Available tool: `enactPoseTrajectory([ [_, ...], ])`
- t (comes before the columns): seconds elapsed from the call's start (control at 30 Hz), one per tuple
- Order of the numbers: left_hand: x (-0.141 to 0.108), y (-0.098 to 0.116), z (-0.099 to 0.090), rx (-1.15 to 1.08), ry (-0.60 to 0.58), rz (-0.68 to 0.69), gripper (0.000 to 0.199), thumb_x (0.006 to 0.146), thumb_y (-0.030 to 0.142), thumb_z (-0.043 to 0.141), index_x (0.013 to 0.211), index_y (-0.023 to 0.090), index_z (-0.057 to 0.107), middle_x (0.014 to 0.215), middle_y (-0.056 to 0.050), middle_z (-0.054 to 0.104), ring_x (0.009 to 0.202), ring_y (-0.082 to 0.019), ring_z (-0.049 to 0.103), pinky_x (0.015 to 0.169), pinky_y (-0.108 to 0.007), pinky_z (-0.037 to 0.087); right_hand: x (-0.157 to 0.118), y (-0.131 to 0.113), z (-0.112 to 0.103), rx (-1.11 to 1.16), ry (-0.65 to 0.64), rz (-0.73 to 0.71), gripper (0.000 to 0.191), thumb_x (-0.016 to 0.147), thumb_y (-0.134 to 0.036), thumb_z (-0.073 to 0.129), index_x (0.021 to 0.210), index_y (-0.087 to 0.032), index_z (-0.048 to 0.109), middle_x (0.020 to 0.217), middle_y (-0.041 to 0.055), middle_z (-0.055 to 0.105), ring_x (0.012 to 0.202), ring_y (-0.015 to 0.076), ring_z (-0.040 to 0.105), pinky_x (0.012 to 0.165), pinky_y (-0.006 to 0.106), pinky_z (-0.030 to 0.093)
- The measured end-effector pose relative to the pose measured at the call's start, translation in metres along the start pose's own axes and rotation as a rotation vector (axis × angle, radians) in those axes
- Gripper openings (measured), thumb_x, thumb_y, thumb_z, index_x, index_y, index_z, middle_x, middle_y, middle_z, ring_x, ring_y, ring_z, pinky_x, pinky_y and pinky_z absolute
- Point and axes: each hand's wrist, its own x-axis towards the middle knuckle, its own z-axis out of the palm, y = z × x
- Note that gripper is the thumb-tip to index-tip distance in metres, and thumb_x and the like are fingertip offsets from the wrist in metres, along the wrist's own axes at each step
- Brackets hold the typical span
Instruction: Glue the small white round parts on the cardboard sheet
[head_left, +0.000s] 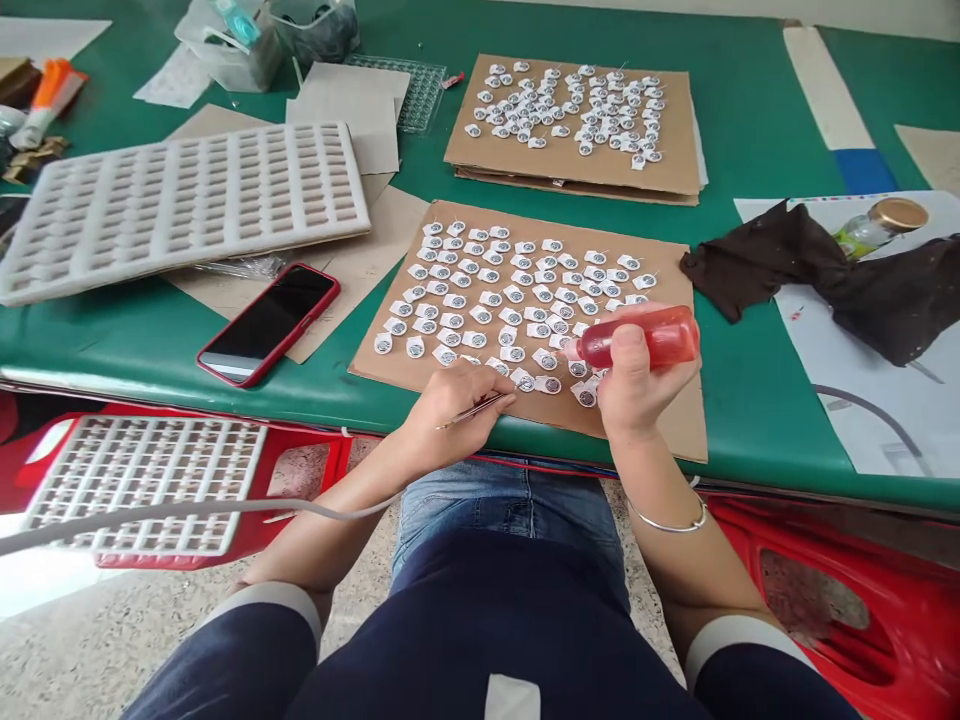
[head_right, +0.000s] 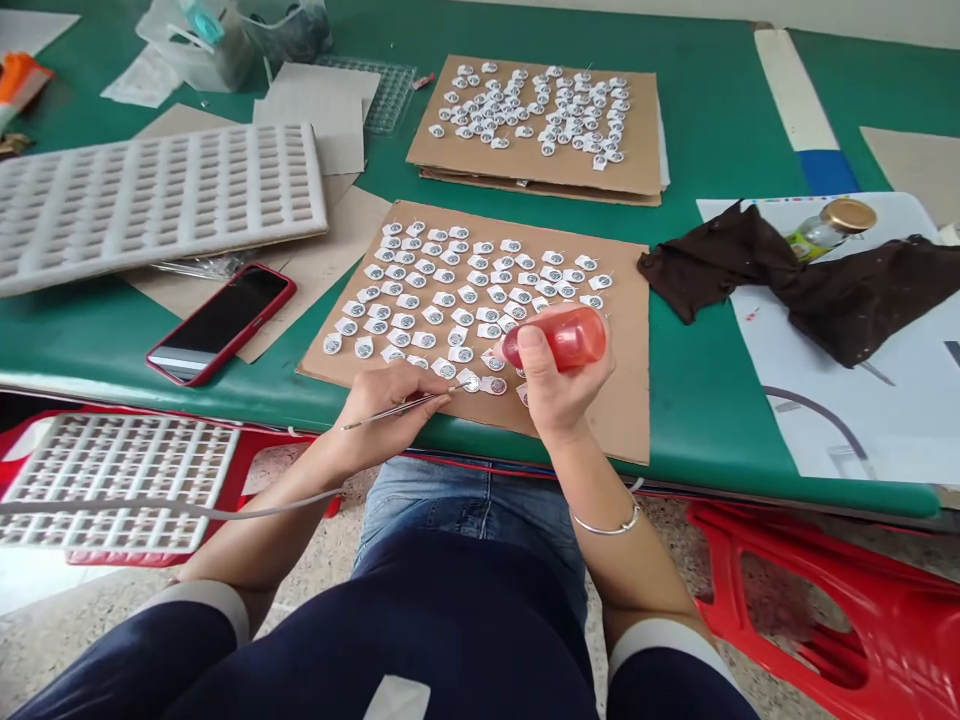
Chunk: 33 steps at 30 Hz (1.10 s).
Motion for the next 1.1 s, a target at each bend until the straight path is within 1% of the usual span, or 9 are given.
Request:
enactPoseTrajectory([
  [0.13, 0.001, 0.000, 0.000, 0.021, -0.001, -0.003, 0.005, 0.082, 0.018, 0.057, 0.083, 0.018, 0.062, 0.079, -0.003, 0.067, 0.070, -0.014, 0.059, 0.067, -0.027, 0.046, 0.000, 0.007, -0.004, -0.064, 0.032, -0.023, 0.033, 0.076, -0.051, 0.056, 0.085, -0.020, 0.051, 0.071, 0.0008, 0.056, 0.058, 0.0167, 0.063, 0.048, 0.033, 0.052],
  [0.23, 0.002, 0.001, -0.001, 0.028, -0.005, 0.014, 0.005, 0.082, 0.017, 0.057, 0.082, 0.018, 0.062, 0.077, -0.002, 0.067, 0.070, -0.014, 0.060, 0.068, -0.027, 0.046, 0.000, 0.006, -0.003, -0.085, 0.037, -0.039, 0.033, 0.075, -0.053, 0.055, 0.083, -0.021, 0.051, 0.073, 0.0013, 0.056, 0.055, 0.0155, 0.061, 0.046, 0.033, 0.051],
  [0.4, 0.005, 0.001, -0.002, 0.038, -0.023, 0.114, 0.008, 0.082, 0.011, 0.053, 0.081, 0.017, 0.059, 0.076, -0.003, 0.065, 0.072, -0.015, 0.060, 0.069, -0.028, 0.046, -0.001, 0.002, 0.000, -0.060, 0.000, -0.024, 0.032, 0.075, -0.051, 0.056, 0.082, -0.021, 0.051, 0.072, 0.0009, 0.055, 0.052, 0.0150, 0.061, 0.042, 0.032, 0.049],
  [0.47, 0.006, 0.003, -0.003, 0.083, -0.066, 0.165, 0.009, 0.082, 0.009, 0.050, 0.080, 0.015, 0.057, 0.076, -0.005, 0.064, 0.072, -0.016, 0.059, 0.068, -0.030, 0.045, -0.001, 0.000, 0.000, -0.072, -0.035, -0.010, 0.031, 0.075, -0.050, 0.057, 0.082, -0.021, 0.051, 0.072, 0.0005, 0.054, 0.052, 0.0147, 0.061, 0.042, 0.031, 0.049],
  [0.57, 0.007, 0.011, -0.004, 0.200, -0.175, 0.263, 0.012, 0.081, 0.007, 0.046, 0.075, 0.012, 0.054, 0.072, -0.007, 0.060, 0.069, -0.018, 0.056, 0.065, -0.032, 0.043, -0.002, -0.002, 0.002, -0.105, -0.111, 0.006, 0.030, 0.075, -0.048, 0.058, 0.084, -0.021, 0.050, 0.071, -0.0004, 0.055, 0.052, 0.0138, 0.061, 0.043, 0.030, 0.049],
  [0.63, 0.006, 0.017, -0.002, 0.294, -0.211, 0.323, 0.015, 0.080, 0.006, 0.043, 0.070, 0.012, 0.052, 0.070, -0.008, 0.057, 0.066, -0.018, 0.054, 0.063, -0.033, 0.042, -0.003, -0.003, 0.004, -0.114, -0.169, 0.007, 0.028, 0.074, -0.044, 0.062, 0.084, -0.020, 0.050, 0.070, -0.0007, 0.056, 0.050, 0.0130, 0.060, 0.043, 0.029, 0.049],
  [0.83, -0.008, 0.028, 0.014, 0.602, -0.119, 0.422, 0.019, 0.083, 0.005, 0.041, 0.069, 0.014, 0.048, 0.068, -0.008, 0.056, 0.067, -0.021, 0.053, 0.061, -0.034, 0.038, -0.007, -0.003, 0.005, -0.212, -0.292, 0.014, 0.023, 0.075, -0.038, 0.062, 0.085, -0.021, 0.050, 0.063, -0.0027, 0.058, 0.050, 0.0135, 0.060, 0.051, 0.032, 0.053],
  [0.93, -0.011, 0.028, 0.018, 0.630, -0.115, 0.430, 0.018, 0.083, 0.005, 0.042, 0.069, 0.014, 0.047, 0.067, -0.008, 0.056, 0.064, -0.020, 0.052, 0.060, -0.033, 0.036, -0.008, 0.000, 0.005, -0.283, -0.312, -0.006, 0.023, 0.076, -0.038, 0.060, 0.086, -0.020, 0.051, 0.063, -0.0023, 0.058, 0.058, 0.0158, 0.063, 0.056, 0.035, 0.054],
  [1.1, -0.009, 0.030, 0.014, 0.639, -0.098, 0.433, 0.017, 0.081, 0.005, 0.045, 0.068, 0.014, 0.047, 0.064, -0.007, 0.056, 0.062, -0.020, 0.052, 0.059, -0.033, 0.036, -0.008, 0.002, 0.003, -0.377, -0.314, -0.068, 0.023, 0.074, -0.038, 0.062, 0.084, -0.020, 0.053, 0.069, 0.0006, 0.060, 0.072, 0.0190, 0.064, 0.065, 0.038, 0.054],
])
